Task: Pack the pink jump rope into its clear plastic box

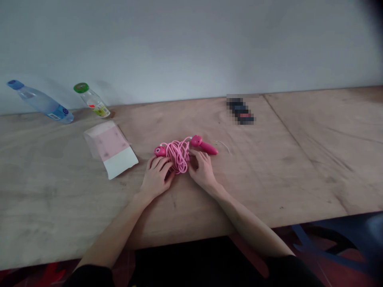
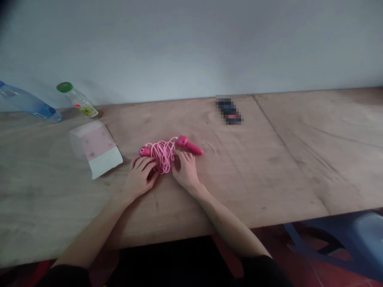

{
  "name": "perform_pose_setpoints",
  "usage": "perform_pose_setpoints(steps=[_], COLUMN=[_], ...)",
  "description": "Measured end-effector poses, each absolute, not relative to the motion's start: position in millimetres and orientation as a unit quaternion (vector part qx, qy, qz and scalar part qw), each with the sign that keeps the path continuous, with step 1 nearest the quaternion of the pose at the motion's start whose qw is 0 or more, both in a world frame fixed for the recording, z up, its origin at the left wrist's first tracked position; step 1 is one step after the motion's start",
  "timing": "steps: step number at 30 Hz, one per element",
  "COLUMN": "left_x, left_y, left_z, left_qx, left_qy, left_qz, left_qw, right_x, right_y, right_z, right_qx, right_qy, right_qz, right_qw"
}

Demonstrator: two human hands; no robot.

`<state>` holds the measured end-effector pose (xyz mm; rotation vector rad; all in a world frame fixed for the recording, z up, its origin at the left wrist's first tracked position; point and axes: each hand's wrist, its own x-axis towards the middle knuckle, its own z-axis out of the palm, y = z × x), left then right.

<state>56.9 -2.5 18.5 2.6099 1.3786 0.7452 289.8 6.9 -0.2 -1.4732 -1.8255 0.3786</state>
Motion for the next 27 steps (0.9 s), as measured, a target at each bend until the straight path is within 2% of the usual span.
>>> perform_pose_setpoints(steps=[12,20,27], left_x=[62,66,65], left_y=[-5,-6,-6], left_z=[23,22,20], left_qx=[0.881,0.875,0.867], left_qy=[0.436,0.45,0.458], left_qz=[0.183,0.179,0.195], left_qw=[0.029,0.01,0.003], right_x=[280,272,273], right_y=[7,10,9], right_z=[-3,0,4], right_qx=[-0.582,-0.614,-0.622], right_qy=[-0.736,-0.676,-0.658], right_qz=[0.152,0.165,0.162], right_qw=[0.31,0.374,0.392])
